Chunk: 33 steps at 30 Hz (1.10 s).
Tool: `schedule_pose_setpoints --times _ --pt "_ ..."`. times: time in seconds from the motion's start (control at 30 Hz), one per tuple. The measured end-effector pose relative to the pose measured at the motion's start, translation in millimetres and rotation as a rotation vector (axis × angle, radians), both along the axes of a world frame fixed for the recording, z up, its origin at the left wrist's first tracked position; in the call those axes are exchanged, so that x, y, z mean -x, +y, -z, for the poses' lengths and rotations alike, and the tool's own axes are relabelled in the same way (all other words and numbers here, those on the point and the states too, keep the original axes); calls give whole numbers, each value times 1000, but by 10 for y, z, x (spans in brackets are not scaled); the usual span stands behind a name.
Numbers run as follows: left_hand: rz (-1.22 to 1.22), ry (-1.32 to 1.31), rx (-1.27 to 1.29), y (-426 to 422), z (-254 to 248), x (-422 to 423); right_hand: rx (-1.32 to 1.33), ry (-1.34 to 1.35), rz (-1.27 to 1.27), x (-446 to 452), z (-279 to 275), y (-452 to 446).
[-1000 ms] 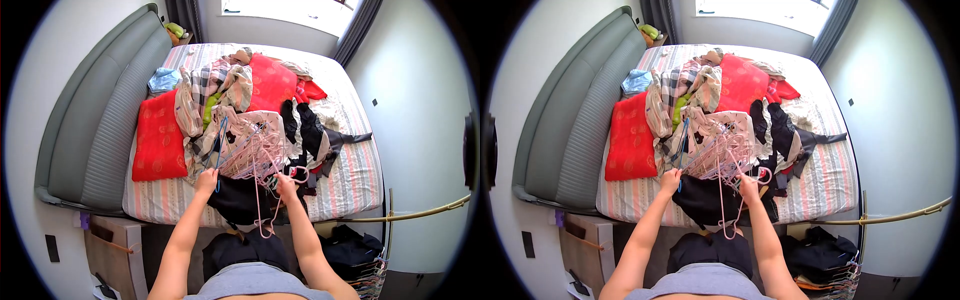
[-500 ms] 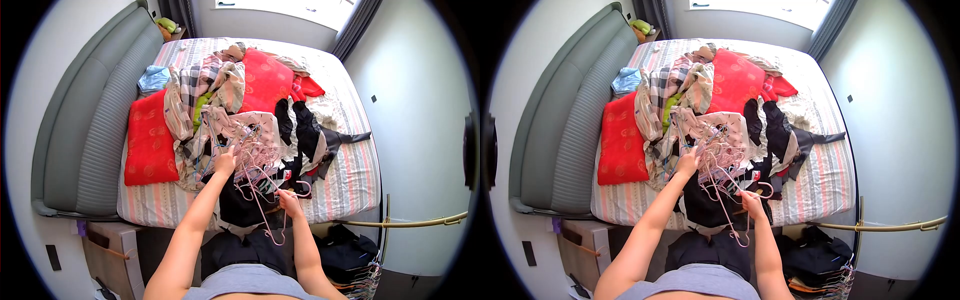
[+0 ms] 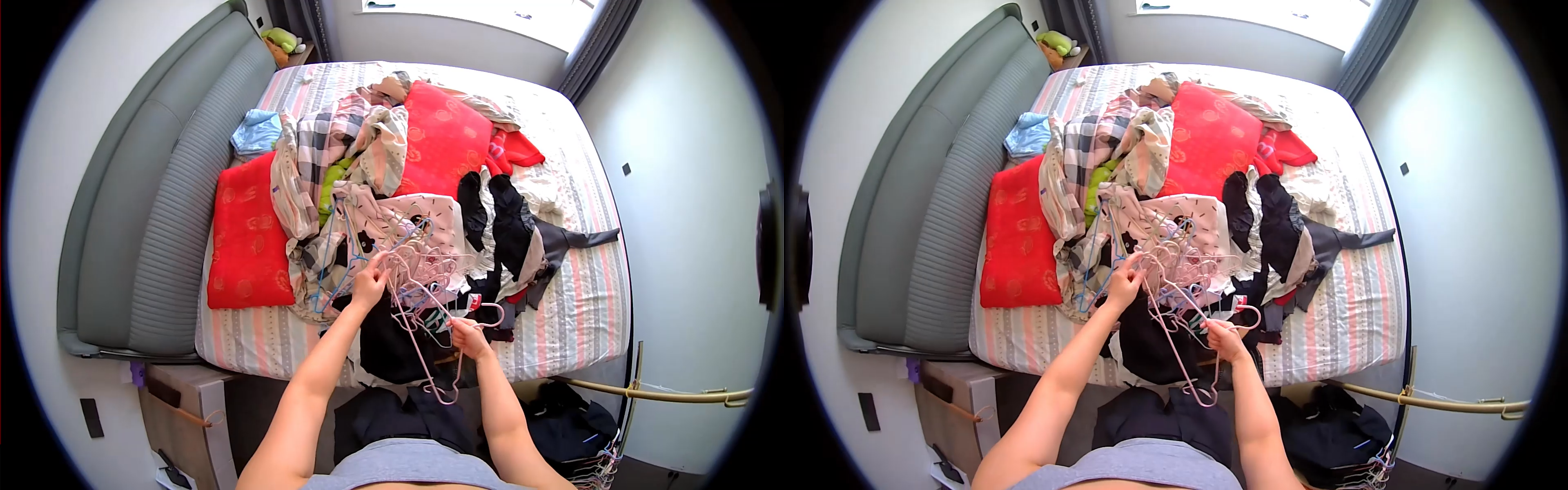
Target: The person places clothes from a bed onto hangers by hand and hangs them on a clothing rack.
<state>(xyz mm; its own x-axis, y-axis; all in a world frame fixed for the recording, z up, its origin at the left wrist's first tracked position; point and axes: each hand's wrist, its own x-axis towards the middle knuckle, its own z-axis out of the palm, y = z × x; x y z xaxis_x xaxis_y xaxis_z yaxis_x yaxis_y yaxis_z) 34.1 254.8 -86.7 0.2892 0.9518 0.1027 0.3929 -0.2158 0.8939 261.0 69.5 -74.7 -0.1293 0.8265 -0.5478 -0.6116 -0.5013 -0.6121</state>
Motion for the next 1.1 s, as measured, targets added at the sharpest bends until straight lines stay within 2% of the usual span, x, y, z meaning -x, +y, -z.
schedule_pose_setpoints --times 0.13,0.17,0.37,0.47,0.5,0.53,0.6,0.67,0.73,0.8,0.83,0.97,1.03,1.07,1.1 --pt "-18 38 -24 15 -180 94 -10 -92 -111 -55 -51 20" --pt "-51 39 -108 19 -144 110 -33 -115 -125 -60 -65 26" --pt "-140 80 -255 -28 -133 117 -98 -401 -31 15 -61 47" --pt "-224 47 -404 -98 -110 17 -218 -728 57 187 -104 16" --pt "-217 42 -388 -125 -90 2 -258 -689 83 258 -130 32" --pt "-210 38 -372 -149 -73 -14 -161 -525 92 282 -245 23" --pt "-213 18 -349 -167 -52 -49 -232 -717 18 272 -267 65" --pt "-235 -9 -331 -178 -43 -46 -428 -844 4 247 -338 147" --pt "-222 119 -219 -203 -79 22 -307 -857 -220 118 -585 219" --pt "-202 209 -150 -240 -64 86 -301 -742 -197 55 -571 283" --pt "-193 195 -134 -263 -68 110 -288 -768 -236 40 -632 280" --pt "-246 122 -194 -244 -86 179 -438 -829 -57 184 -376 213" --pt "-241 57 -181 -193 -128 248 -371 -783 14 269 -415 200" --pt "-266 -16 -55 -180 -120 290 -337 -760 50 310 -435 191" --pt "-284 -52 -38 -189 -107 347 -240 -656 111 347 -403 193"
